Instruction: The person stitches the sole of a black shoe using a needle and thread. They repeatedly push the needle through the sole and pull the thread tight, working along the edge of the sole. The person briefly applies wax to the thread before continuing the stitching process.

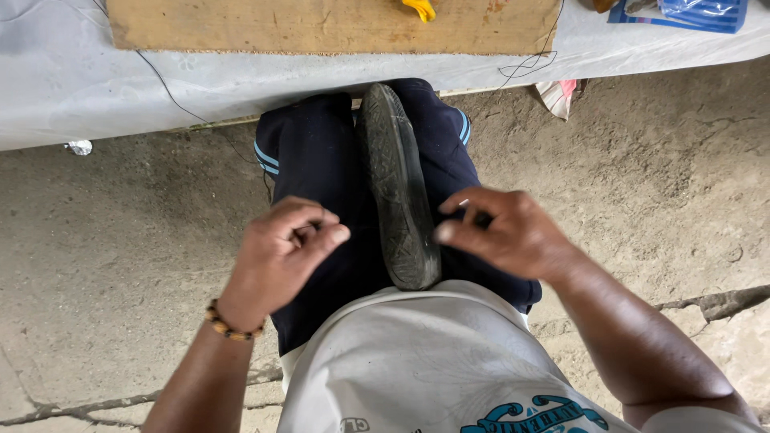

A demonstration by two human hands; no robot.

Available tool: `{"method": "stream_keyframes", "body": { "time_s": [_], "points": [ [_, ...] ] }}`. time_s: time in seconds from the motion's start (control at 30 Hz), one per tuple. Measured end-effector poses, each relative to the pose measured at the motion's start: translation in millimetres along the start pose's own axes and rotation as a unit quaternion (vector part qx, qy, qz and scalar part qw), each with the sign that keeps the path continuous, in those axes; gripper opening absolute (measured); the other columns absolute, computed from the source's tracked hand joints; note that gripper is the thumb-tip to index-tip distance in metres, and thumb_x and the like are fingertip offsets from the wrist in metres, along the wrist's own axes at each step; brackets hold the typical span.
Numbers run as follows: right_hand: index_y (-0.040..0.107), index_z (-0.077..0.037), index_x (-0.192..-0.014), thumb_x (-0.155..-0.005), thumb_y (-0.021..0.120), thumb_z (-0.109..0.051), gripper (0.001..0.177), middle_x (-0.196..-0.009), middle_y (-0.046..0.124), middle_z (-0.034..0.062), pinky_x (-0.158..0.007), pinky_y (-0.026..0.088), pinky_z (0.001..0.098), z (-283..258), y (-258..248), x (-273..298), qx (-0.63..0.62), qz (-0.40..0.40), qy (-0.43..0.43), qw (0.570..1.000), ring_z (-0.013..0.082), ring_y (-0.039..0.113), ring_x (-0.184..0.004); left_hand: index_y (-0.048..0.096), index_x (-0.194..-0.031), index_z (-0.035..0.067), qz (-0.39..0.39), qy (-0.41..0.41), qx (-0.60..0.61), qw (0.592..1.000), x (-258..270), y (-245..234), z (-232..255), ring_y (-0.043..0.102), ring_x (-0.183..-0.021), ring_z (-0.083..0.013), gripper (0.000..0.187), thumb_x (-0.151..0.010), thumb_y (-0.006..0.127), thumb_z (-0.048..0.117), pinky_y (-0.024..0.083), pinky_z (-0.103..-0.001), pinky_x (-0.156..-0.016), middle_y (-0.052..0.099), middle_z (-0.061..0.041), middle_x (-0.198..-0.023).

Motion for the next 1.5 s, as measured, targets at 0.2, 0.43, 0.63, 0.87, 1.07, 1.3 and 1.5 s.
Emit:
{"method": "stream_keyframes", "body": {
  "time_s": [0.2,0.43,0.63,0.87,1.07,1.3,1.5],
  "points": [
    [0.082,-0.031,-0.143,-0.101,0.086,-0.028,0.042,-0.103,0.083,-0.0007,-0.086,0.065,0.0444,29.8,-15.5,-6.9,0.162,0.137,-0.073,0.974,0.0271,0.083,-0.100,0.079,-0.133,0.005,0.064,0.087,-0.379,0.919,-11.1,-17.0,2.7,0.072,-0.126,-0.0495,0.051,-0.093,0.095,0.032,0.058,-0.058,-0.103,0.068,-0.025,-0.136],
    [0.084,-0.013,-0.141,-0.096,0.073,-0.005,0.047,-0.093,0.082,0.0216,-0.077,0.067,0.0538,-22.3,3.6,12.2,0.025,-0.043,-0.180,0.982,0.0443,0.084,-0.090,0.075,-0.137,0.011,-0.017,0.115,-0.179,0.977,-5.1,48.9,32.0,0.073,-0.132,-0.0454,0.040,-0.099,0.085,0.018,0.061,-0.053,-0.109,0.071,-0.018,-0.140],
    [0.081,-0.008,-0.135,-0.100,0.082,-0.012,0.034,-0.102,0.082,0.0167,-0.074,0.067,0.0472,14.9,-19.0,6.9,0.055,0.077,-0.083,0.992,0.0360,0.082,-0.092,0.074,-0.130,0.014,-0.112,0.052,-0.132,0.983,-4.9,68.9,29.1,0.083,-0.096,-0.0357,0.029,-0.104,0.081,0.025,0.067,-0.045,-0.081,0.075,-0.009,-0.106],
    [0.078,-0.007,-0.145,-0.107,0.073,-0.019,0.040,-0.087,0.085,0.0205,-0.060,0.066,0.0433,13.6,1.7,13.3,-0.014,-0.020,-0.009,1.000,0.0275,0.082,-0.069,0.063,-0.118,0.007,-0.137,0.025,-0.086,0.987,-11.4,65.4,34.2,0.079,-0.086,-0.0467,0.040,-0.105,0.084,0.038,0.065,-0.053,-0.070,0.068,-0.018,-0.099],
    [0.067,-0.005,-0.154,-0.099,0.089,-0.030,0.064,-0.103,0.087,0.0234,-0.065,0.069,0.0511,8.7,26.1,4.8,-0.037,-0.067,-0.004,0.997,0.0370,0.085,-0.073,0.060,-0.133,0.007,-0.228,-0.051,-0.075,0.969,-21.7,66.9,26.7,0.078,-0.106,-0.0519,0.051,-0.104,0.084,0.041,0.067,-0.057,-0.079,0.068,-0.022,-0.119],
    [0.077,-0.009,-0.147,-0.099,0.087,-0.028,0.053,-0.086,0.086,0.0172,-0.059,0.070,0.0430,3.8,17.9,5.9,-0.039,-0.060,0.013,0.997,0.0275,0.084,-0.063,0.065,-0.123,0.009,-0.242,-0.075,-0.074,0.965,-19.4,70.5,22.0,0.078,-0.101,-0.0502,0.038,-0.108,0.080,0.040,0.065,-0.054,-0.075,0.071,-0.019,-0.110],
    [0.085,-0.010,-0.120,-0.105,0.076,-0.021,0.021,-0.081,0.083,0.0173,-0.070,0.069,0.0450,-3.7,-14.5,17.4,0.110,-0.016,-0.026,0.993,0.0348,0.086,-0.073,0.072,-0.126,0.023,0.011,-0.020,-0.301,0.953,-14.6,11.8,6.2,0.076,-0.110,-0.0417,0.025,-0.101,0.072,0.021,0.063,-0.053,-0.091,0.072,-0.009,-0.113]
  ]
}}
Point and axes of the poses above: each hand's wrist, its own x-axis away from the middle knuckle, its own y-axis out of the palm, z = x × y, the point moved 2 cm from there along -x, towards the middle knuckle
